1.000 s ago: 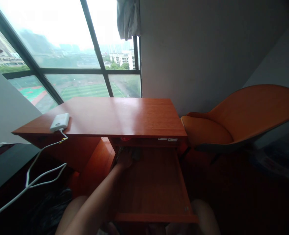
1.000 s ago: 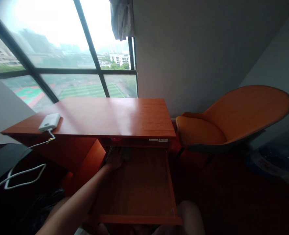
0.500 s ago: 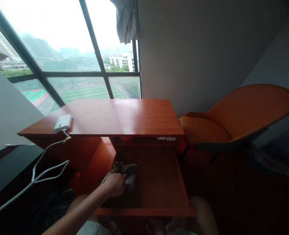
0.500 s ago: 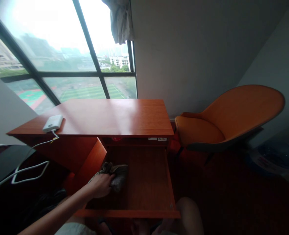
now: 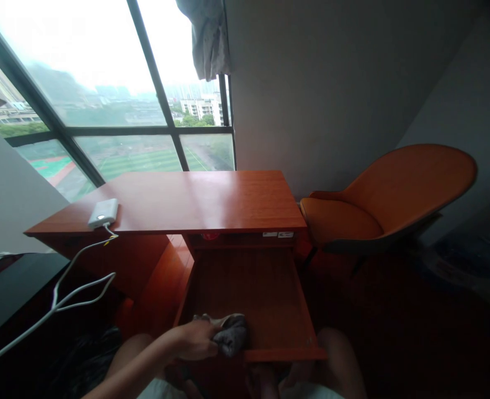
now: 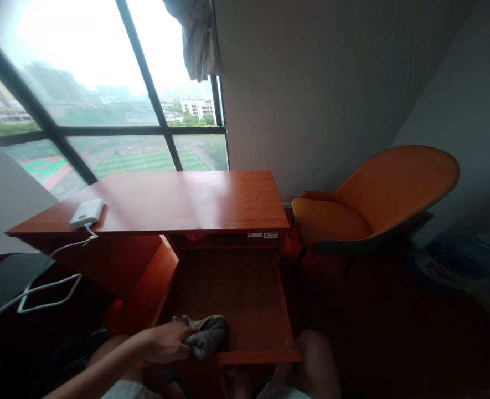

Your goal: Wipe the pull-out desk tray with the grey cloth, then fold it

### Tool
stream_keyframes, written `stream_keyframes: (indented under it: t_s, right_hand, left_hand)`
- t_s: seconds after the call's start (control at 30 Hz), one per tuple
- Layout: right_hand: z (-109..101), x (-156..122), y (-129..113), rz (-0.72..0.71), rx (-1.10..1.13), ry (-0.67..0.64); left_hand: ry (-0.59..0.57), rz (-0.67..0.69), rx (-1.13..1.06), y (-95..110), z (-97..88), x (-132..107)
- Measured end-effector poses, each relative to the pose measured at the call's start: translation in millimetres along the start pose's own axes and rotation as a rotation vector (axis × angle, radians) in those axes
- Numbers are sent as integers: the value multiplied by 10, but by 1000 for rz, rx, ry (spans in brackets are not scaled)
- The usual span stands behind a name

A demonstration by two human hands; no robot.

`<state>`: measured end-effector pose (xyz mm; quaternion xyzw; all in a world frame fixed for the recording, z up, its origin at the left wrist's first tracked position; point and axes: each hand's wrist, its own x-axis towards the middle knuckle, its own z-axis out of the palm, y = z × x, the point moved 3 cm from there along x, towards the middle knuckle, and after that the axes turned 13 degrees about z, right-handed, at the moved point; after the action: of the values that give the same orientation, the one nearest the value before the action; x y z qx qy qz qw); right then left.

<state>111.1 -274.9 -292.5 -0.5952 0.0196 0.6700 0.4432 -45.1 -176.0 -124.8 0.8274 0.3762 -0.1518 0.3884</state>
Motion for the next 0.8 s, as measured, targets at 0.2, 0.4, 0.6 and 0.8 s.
stream_keyframes:
  t_s: [0.2, 0.4, 0.6, 0.8]
  right_hand:
    - [-2, -42, -79, -37, 24, -18]
    - [-67, -61, -71, -42, 0, -32]
    - [-74, -30, -65, -32, -7, -36]
    - [-66, -1, -36, -9, 1, -25]
  left_hand:
    - [139, 291, -180, 534, 228, 503]
    - [316, 268, -724, 946, 329, 1271]
    - [494, -86, -1442, 742, 307, 1477]
    - [998, -47, -1432, 500, -111, 1166]
